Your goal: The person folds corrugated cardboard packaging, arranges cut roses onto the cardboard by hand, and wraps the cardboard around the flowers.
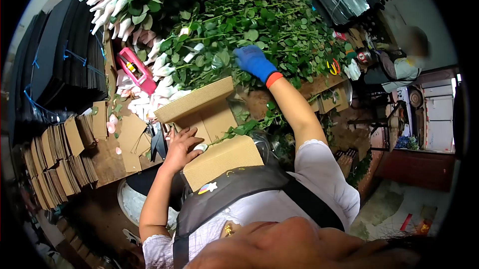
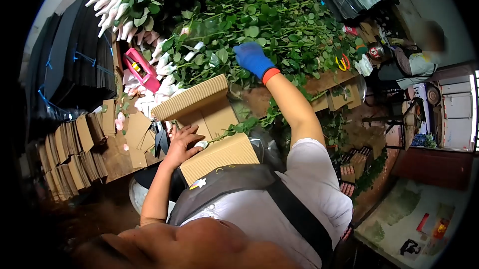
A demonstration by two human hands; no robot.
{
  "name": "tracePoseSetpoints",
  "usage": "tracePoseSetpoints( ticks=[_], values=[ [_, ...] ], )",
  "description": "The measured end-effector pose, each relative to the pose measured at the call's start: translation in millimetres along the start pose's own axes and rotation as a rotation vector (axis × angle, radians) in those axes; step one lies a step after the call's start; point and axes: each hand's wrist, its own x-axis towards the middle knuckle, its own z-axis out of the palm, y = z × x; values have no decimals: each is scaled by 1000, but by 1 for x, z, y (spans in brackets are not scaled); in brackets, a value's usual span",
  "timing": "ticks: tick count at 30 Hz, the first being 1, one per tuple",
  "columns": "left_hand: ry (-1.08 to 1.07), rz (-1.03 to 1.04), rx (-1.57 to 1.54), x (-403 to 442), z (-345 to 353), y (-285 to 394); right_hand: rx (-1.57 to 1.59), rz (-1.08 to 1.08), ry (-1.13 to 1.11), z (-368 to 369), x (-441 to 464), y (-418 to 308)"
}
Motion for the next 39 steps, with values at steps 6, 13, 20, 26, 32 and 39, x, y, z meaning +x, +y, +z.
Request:
tracePoseSetpoints(
  ticks=[6,13,20,26,32,39],
  values=[
    [25,46,29,-4,5,-7,150,-186,811,-105,-56,-10],
    [24,68,22,-2,7,-13,389,14,521,-106,-102,19],
    [22,64,34,-3,10,-17,445,-124,676,-162,-95,-6],
    [132,42,-75,-8,13,-21,645,-395,433,-159,-136,-20],
    [136,-67,-202,-9,15,-26,616,-302,41,-47,-176,-24],
    [112,0,-98,-10,19,-29,369,-352,27,5,-186,-23]
  ],
)
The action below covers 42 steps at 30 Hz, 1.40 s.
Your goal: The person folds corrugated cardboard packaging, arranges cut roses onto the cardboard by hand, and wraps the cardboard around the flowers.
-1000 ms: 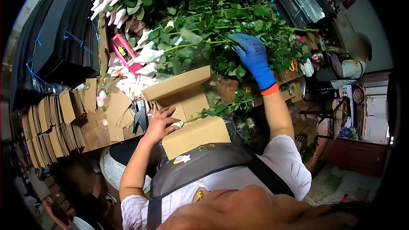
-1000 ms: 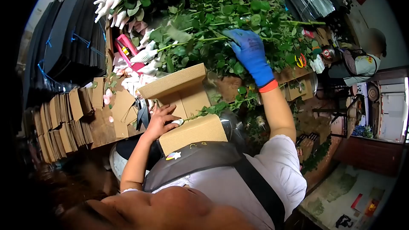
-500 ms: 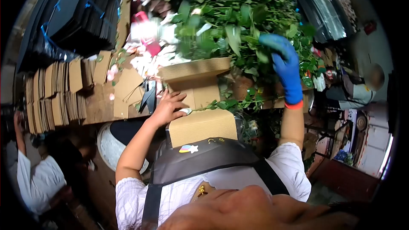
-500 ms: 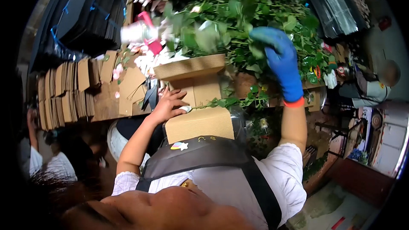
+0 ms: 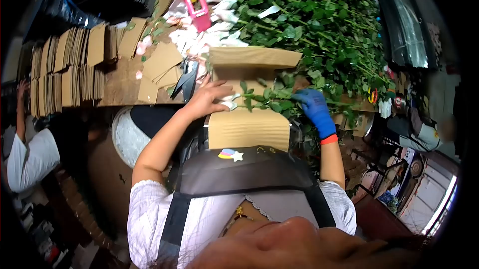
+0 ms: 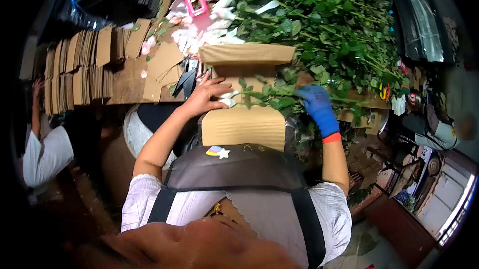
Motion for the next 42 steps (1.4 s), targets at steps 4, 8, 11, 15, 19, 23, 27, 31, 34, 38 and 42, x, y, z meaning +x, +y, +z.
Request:
tracePoseSetpoints(
  ticks=[4,8,11,15,19,23,27,31,34,38,42],
  values=[
    [-45,0,58,6,-10,11,-167,174,153,-49,25,1],
    [-81,-11,63,11,-14,16,-198,26,568,-86,88,8],
    [-62,17,83,12,-14,19,-361,112,409,-55,121,50],
    [-51,-1,77,10,-12,20,-280,159,594,-95,145,44],
    [-50,-14,59,10,-16,26,-206,21,787,-104,146,43],
    [-57,-21,60,11,-15,25,-286,34,569,-77,123,38],
    [-36,-18,55,9,-15,26,-429,166,138,-24,118,33],
    [-36,-18,39,8,-14,23,-340,144,135,-44,120,38],
    [-50,-22,46,8,-13,19,-129,303,419,-98,131,31],
    [-70,-39,49,9,-14,22,-252,374,471,-90,161,87],
    [-66,-24,53,8,-12,18,-344,554,-82,-64,173,114]
  ],
)
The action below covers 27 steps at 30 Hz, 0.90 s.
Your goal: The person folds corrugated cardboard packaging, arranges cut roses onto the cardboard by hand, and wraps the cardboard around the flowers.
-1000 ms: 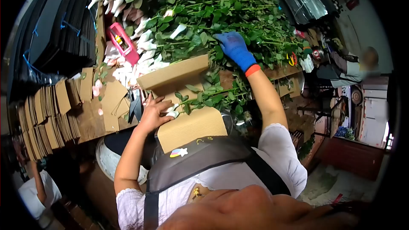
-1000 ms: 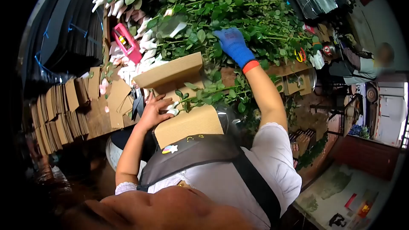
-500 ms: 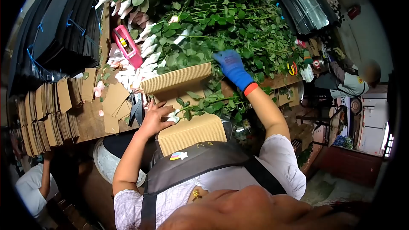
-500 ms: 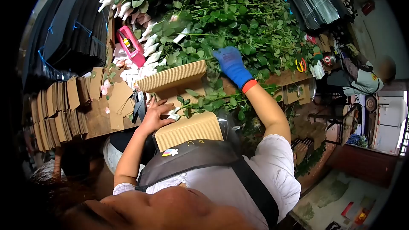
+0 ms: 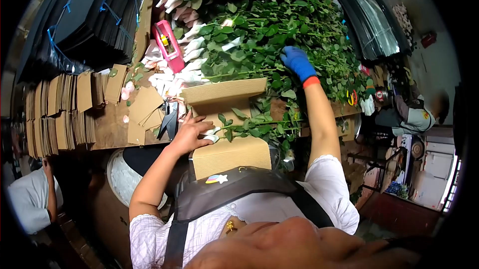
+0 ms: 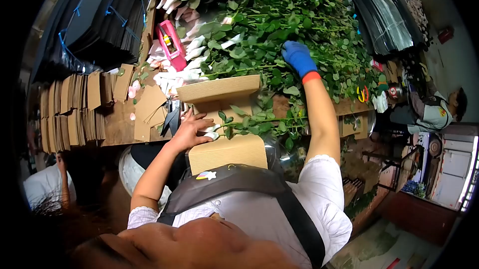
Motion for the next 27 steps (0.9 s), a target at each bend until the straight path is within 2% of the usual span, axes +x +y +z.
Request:
tracePoseSetpoints(
  ticks=[3,4,7,8,10,11,13,15,16,19,20,21,23,26,27],
  values=[
    [7,3,1,-1,2,-2,246,-147,663,-31,-24,-9],
    [14,5,-9,-1,3,-2,292,-184,961,-28,-28,-12],
    [38,28,15,-1,1,-2,283,-444,733,-60,-45,-12],
    [22,47,35,-1,-1,-1,155,-496,846,-71,-53,-7],
    [59,80,32,5,1,-10,237,-385,970,-98,-82,-2],
    [69,78,18,-1,8,-11,297,-247,918,-118,-108,-10],
    [96,64,47,-3,12,-13,227,-84,826,-89,-107,62],
    [19,64,81,-2,4,-7,173,42,743,-64,-105,116],
    [56,47,66,-2,13,-16,197,2,768,-70,-113,121],
    [35,53,56,-1,13,-14,324,-319,855,-92,-154,127],
    [50,51,61,-1,14,-16,183,-154,683,-63,-148,192],
    [16,64,77,2,15,-19,128,-340,739,-82,-157,172],
    [48,88,36,1,20,-23,470,-151,793,-62,-137,224],
    [76,65,-30,-2,19,-21,247,-277,748,-82,-162,173],
    [78,76,-1,-1,19,-21,46,-199,732,-91,-170,146]
  ],
)
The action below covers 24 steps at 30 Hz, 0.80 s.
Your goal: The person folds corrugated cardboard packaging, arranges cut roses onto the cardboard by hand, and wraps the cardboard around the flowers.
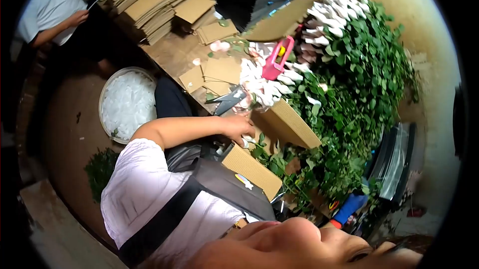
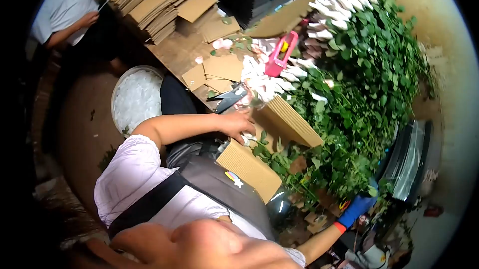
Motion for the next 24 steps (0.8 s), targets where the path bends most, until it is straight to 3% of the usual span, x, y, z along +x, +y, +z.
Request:
tracePoseSetpoints(
  ticks=[1,2,6,7,9,11,14,15,17,18,19,21,24],
  values=[
    [-50,-24,6,2,-2,2,-207,-5,-38,-9,4,-28],
    [-28,-11,53,1,-2,4,-248,-177,2,-14,8,-32],
    [-14,16,9,3,8,-8,-205,-38,33,-11,-15,-21],
    [1,19,2,3,10,-8,-19,2,34,-14,-28,-2],
    [10,13,20,4,10,-5,-594,71,-212,-25,-82,70],
    [23,25,28,2,9,-4,-708,174,-234,-20,-164,175],
    [19,14,-70,3,13,-9,-782,772,-775,-56,-172,123],
    [9,19,-31,1,5,-3,-773,693,-734,-56,-169,112],
    [-6,11,15,2,5,0,-341,283,-278,-43,-144,75],
    [-9,16,33,1,5,0,-399,351,-444,-24,-143,105],
    [4,28,39,1,7,-2,-392,447,-595,-26,-88,35],
    [0,29,27,0,3,1,-77,153,-241,20,-50,9],
    [4,14,22,-1,-5,7,149,38,-139,65,37,-74]
  ],
)
